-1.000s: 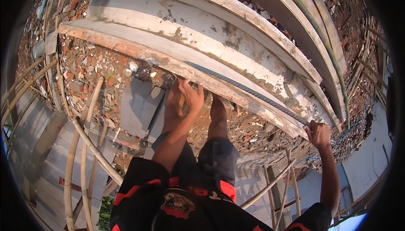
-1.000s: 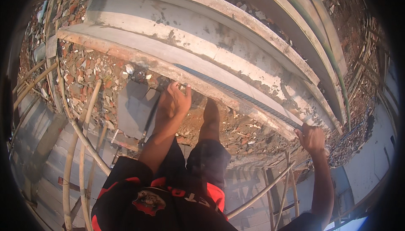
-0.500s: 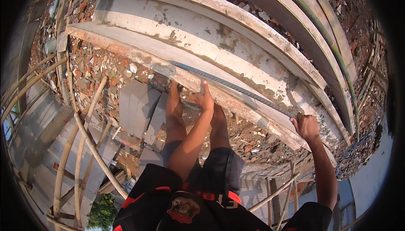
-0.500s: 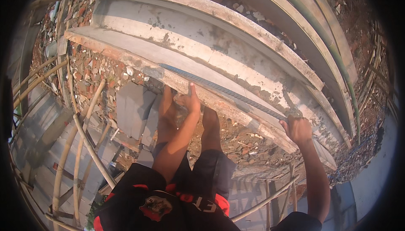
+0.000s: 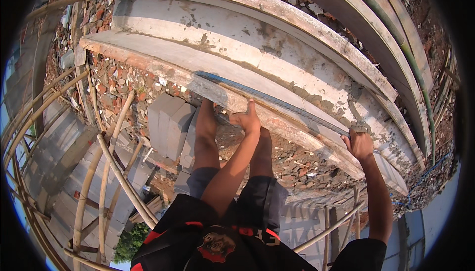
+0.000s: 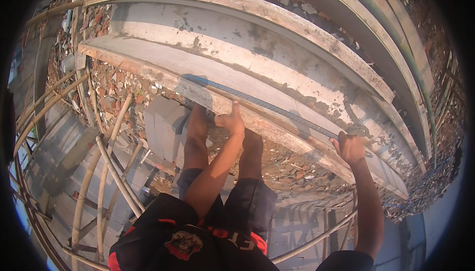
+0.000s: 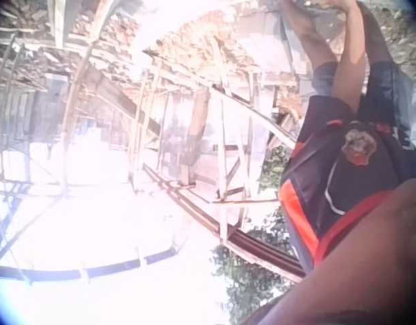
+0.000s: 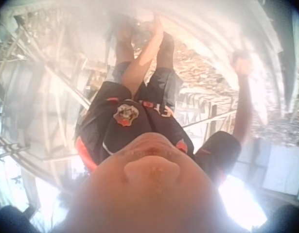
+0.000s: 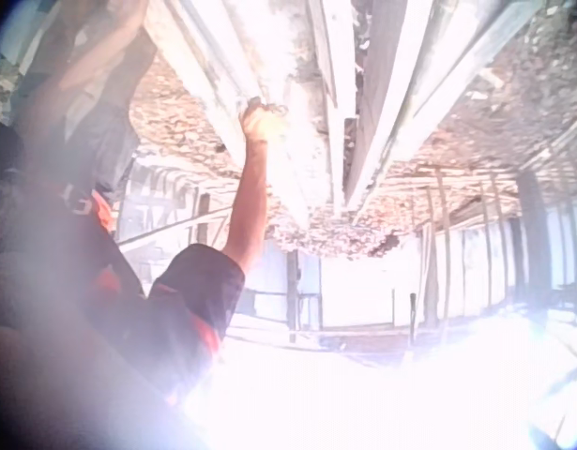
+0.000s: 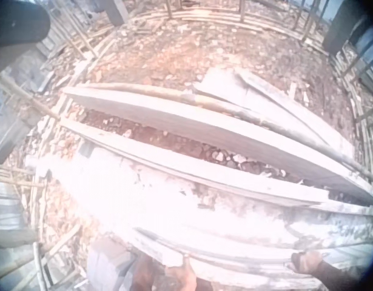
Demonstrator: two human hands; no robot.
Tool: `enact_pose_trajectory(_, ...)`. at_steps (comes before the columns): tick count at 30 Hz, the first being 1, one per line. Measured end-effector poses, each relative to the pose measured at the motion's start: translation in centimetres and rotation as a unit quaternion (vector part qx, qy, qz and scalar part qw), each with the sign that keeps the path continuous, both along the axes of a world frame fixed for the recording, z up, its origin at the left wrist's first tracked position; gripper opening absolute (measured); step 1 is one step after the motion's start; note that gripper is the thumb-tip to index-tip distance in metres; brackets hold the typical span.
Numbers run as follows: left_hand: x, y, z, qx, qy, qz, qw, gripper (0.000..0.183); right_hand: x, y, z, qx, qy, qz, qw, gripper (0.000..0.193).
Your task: The person uses a long metal bar to pry and pull rebar rods from a concrete structure at a construction site. They repeatedly insert the bar under the rebar, lever it upward, and pull the rods free, then pass them to a coworker.
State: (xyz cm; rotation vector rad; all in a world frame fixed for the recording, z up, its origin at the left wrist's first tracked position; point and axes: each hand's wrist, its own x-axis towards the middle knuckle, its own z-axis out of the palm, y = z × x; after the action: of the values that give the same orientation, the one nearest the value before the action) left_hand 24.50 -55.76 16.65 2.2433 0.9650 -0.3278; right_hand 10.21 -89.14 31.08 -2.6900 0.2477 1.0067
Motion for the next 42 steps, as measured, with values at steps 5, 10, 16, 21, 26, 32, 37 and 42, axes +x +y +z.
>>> enact_pose_trajectory(5,-0.3,0.5,-0.8,-0.009,0.021,0.001,1.0,0.087,2.0,-2.6,-2.6,0.026,0.016,0.014,0.999,0.042)
enact_pose_trajectory(10,0.1,-0.5,0.0,0.019,-0.019,-0.02,0.999,0.088,3.7,-5.9,-5.7,0.006,-0.006,0.039,0.999,0.044)
enact_pose_trajectory(16,0.7,-0.9,0.3,-0.004,-0.009,-0.007,1.0,0.089,3.3,-6.4,-8.1,0.007,-0.047,0.056,0.997,0.045)
enact_pose_trajectory(21,1.2,-1.1,0.6,0.028,0.001,-0.03,0.999,0.091,2.8,-6.0,-8.9,0.01,-0.02,0.035,0.999,0.043)
enact_pose_trajectory(26,1.0,-1.3,0.0,-0.018,0.046,0.076,0.996,0.095,4.8,-5.5,-4.2,-0.017,0.005,0.043,0.999,0.041)
enact_pose_trajectory(32,1.3,-1.1,-0.2,-0.019,0.098,0.12,0.988,0.087,9.0,-3.5,1.1,-0.069,0.012,0.033,0.997,0.041)
enact_pose_trajectory(37,1.4,-2.3,-0.7,0.002,0.024,0.099,0.995,0.078,8.2,-4.4,-1.5,-0.082,-0.05,0.064,0.993,0.052)
enact_pose_trajectory(42,0.5,-2.1,-1.6,0.016,-0.045,0.074,0.996,0.076,6.3,-5.1,-6.7,-0.074,-0.015,0.046,0.996,0.054)
